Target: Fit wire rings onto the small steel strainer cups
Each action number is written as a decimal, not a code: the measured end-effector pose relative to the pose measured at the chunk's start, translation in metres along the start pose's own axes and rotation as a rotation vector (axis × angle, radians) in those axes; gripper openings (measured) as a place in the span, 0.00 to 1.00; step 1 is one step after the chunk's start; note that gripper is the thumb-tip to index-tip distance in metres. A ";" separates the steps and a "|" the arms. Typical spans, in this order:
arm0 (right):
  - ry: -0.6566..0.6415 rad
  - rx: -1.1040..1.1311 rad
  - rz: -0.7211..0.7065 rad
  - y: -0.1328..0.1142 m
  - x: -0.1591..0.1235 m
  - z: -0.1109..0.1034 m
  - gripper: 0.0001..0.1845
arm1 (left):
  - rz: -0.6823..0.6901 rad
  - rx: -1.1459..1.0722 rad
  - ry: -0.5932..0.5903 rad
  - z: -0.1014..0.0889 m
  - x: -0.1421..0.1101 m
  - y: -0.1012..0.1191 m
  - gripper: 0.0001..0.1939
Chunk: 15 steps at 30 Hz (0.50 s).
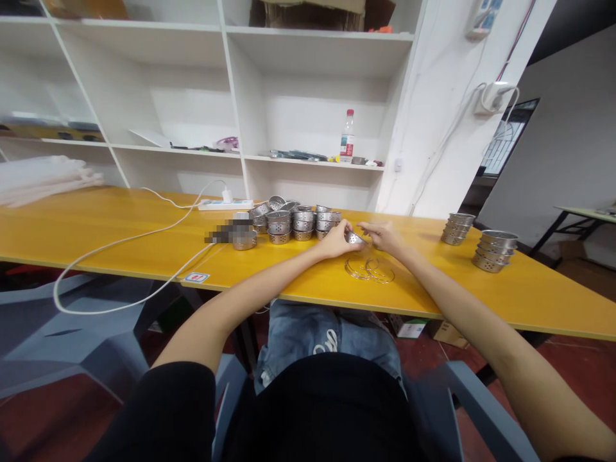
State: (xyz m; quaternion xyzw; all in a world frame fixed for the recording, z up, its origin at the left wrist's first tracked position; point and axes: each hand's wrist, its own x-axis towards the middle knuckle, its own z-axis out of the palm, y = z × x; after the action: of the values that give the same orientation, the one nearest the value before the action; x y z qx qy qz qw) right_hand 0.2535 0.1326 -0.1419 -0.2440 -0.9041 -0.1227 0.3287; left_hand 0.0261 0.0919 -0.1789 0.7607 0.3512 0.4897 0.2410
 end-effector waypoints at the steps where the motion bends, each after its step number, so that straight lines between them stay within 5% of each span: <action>1: -0.004 -0.004 -0.001 0.001 -0.001 0.001 0.25 | -0.007 -0.003 -0.001 0.000 0.000 0.000 0.29; 15: -0.091 -0.093 -0.189 0.011 -0.005 0.007 0.26 | -0.007 -0.087 0.011 0.002 0.002 -0.006 0.29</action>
State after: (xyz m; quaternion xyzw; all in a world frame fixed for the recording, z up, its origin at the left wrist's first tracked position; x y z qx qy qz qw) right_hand 0.2588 0.1426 -0.1501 -0.1779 -0.9304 -0.1838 0.2624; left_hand 0.0272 0.0970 -0.1827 0.7458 0.3334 0.5078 0.2736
